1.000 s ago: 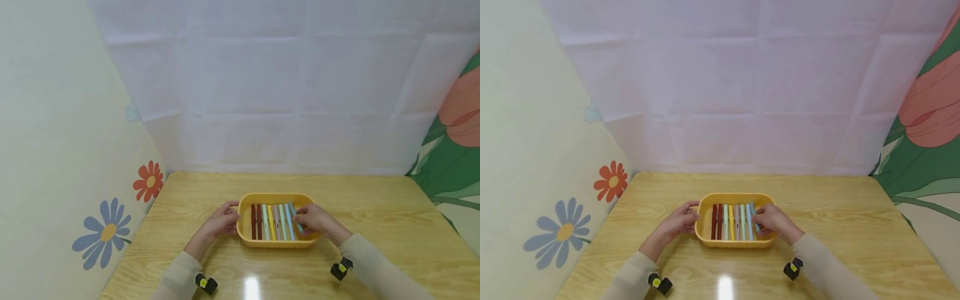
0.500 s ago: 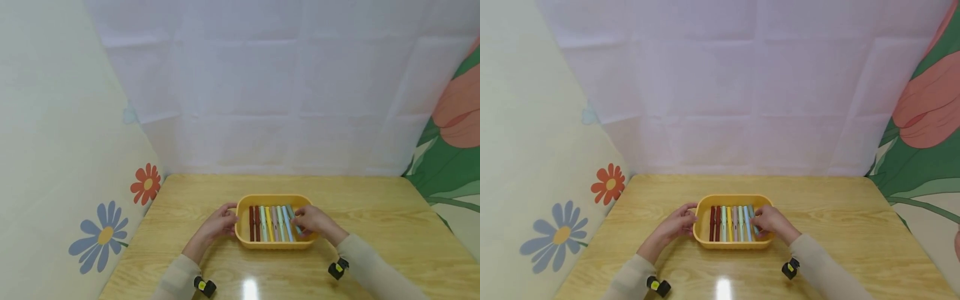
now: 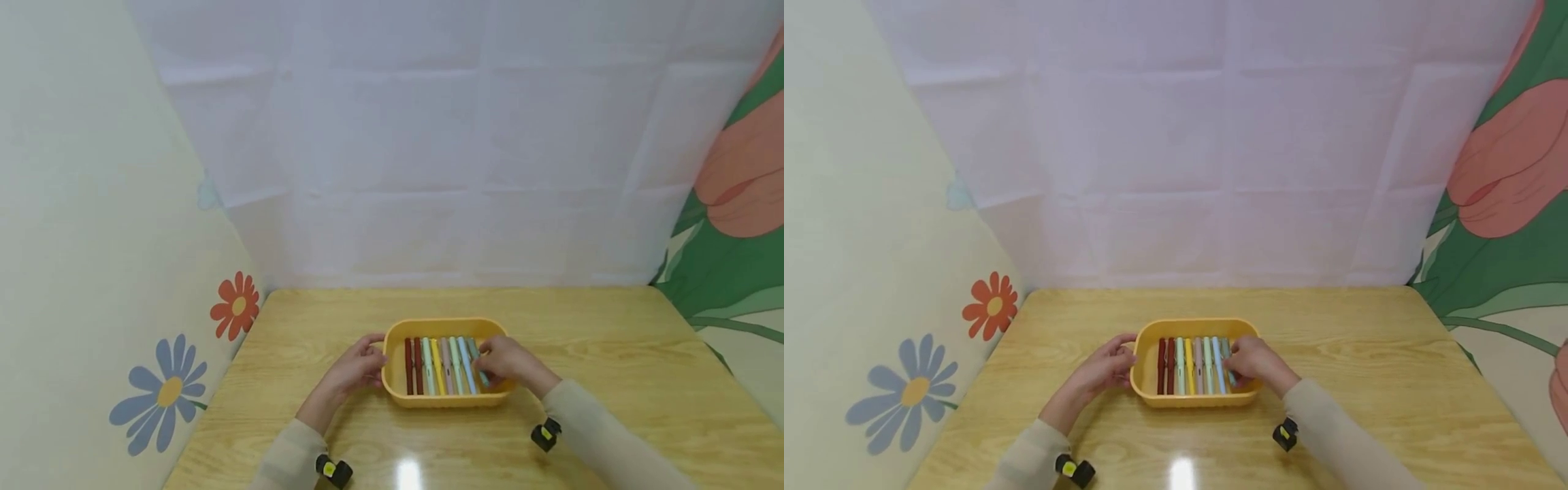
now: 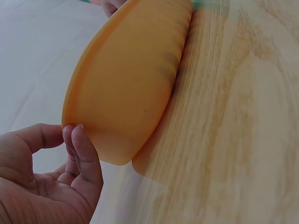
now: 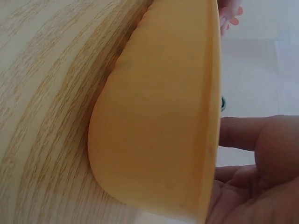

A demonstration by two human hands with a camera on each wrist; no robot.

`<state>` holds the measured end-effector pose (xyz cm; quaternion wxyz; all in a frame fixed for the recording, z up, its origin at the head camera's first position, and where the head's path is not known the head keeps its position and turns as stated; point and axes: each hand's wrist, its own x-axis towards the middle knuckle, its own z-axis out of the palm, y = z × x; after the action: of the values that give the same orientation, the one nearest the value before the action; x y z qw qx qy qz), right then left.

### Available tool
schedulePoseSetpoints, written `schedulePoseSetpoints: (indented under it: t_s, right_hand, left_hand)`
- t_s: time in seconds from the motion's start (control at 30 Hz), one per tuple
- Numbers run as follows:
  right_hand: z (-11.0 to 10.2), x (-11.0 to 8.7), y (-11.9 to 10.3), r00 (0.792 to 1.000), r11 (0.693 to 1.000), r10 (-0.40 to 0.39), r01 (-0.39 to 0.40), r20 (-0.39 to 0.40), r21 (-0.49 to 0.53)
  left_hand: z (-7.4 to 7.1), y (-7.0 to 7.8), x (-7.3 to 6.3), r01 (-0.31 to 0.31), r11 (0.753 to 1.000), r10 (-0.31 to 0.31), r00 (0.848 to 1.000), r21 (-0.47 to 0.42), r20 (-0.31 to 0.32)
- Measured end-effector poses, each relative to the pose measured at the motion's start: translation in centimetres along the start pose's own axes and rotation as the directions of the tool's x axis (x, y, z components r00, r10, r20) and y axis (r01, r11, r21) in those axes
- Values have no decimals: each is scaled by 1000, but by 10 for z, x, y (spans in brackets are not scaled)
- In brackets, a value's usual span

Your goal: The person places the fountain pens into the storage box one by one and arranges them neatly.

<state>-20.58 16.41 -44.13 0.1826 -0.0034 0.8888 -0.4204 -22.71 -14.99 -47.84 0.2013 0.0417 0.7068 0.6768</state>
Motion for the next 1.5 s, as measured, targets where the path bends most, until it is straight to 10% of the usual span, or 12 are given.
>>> schedulePoseSetpoints:
  t_s: [0.6, 1.1, 1.5]
  right_hand:
    - [5, -2, -7, 995, 962, -87, 74, -40, -261]
    - [4, -5, -6, 994, 956, -100, 84, -43, -280]
    - [-17, -15, 2, 990, 990, -107, 96, -96, -106]
  left_hand:
    - [-3, 2, -1, 14, 1000, -14, 1000, -3, -17]
    - [-1, 4, -5, -2, 1000, 2, 1000, 1, -17]
    - [6, 12, -6, -9, 999, 9, 1000, 32, 2]
